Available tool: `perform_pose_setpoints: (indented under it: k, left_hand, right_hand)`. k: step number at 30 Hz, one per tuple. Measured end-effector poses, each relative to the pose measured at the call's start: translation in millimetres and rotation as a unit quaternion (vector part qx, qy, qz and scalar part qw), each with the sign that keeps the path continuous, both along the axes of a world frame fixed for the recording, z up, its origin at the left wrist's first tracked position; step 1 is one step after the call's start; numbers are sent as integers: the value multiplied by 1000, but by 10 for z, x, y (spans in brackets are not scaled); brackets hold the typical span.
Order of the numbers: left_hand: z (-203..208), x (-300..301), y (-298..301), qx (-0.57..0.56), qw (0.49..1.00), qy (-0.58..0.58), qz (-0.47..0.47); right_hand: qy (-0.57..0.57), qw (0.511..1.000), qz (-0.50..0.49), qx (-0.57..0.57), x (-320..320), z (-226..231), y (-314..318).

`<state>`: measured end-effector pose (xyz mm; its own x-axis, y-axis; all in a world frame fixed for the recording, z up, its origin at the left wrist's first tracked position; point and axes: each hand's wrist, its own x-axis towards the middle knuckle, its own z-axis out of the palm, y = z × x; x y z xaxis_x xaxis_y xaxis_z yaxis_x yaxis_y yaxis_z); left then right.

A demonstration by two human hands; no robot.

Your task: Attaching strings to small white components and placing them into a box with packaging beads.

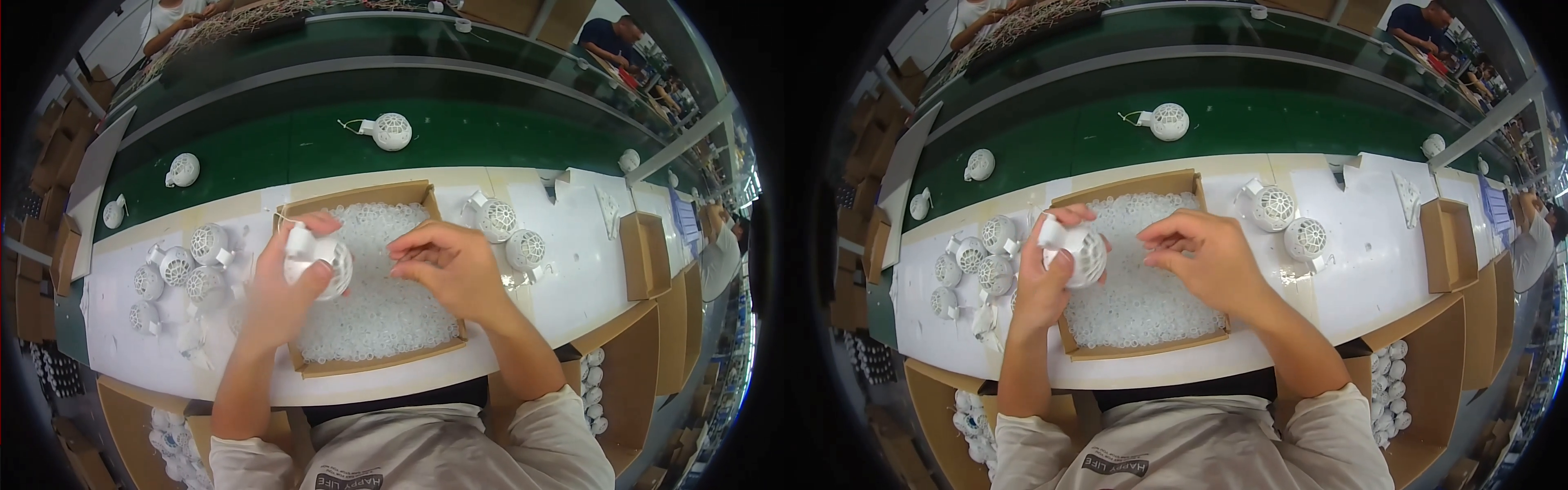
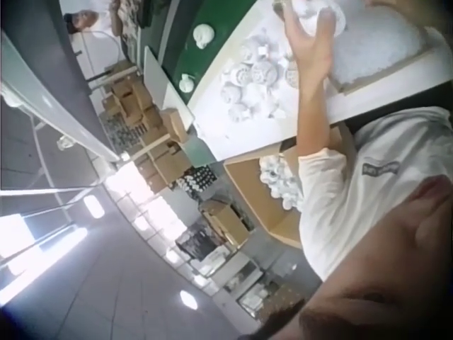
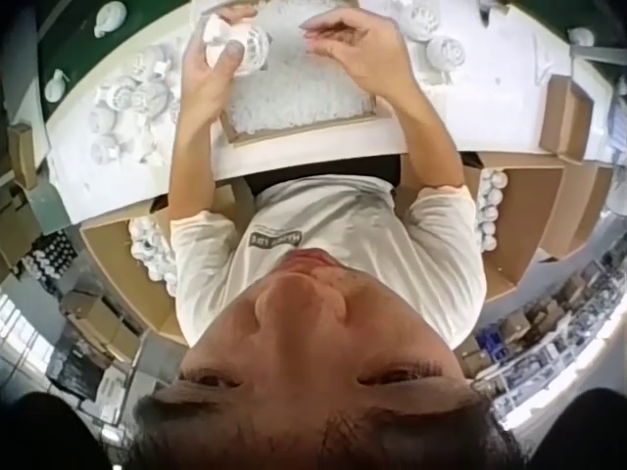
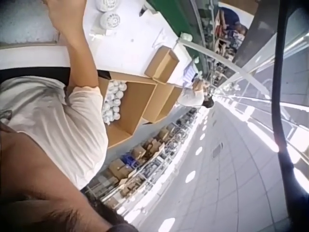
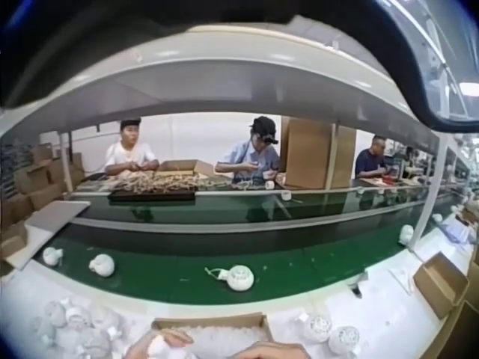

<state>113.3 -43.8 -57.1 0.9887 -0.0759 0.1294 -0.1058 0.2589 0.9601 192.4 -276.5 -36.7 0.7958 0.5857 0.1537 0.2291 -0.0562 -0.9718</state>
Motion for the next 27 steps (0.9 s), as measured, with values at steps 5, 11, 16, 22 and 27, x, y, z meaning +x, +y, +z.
perform_pose_setpoints:
  k: [5, 11, 16, 22, 27]
  left_hand:
    - [68, -1, -65, 146, 985, -41, 78]
    - [264, -60, -190, 337, 935, -76, 81]
    - [321, -60, -244, 405, 910, -72, 52]
    - [272, -58, -242, 408, 904, -94, 89]
    - [274, -47, -266, 430, 891, -102, 107]
  right_hand:
    - [151, 983, 26, 106, 20, 117, -46]
    - [114, 978, 31, 170, 5, 172, -55]
    - [114, 976, 69, 174, 24, 179, -85]
    - [77, 982, 89, 146, 30, 191, -136]
    - [76, 983, 80, 146, 28, 173, -122]
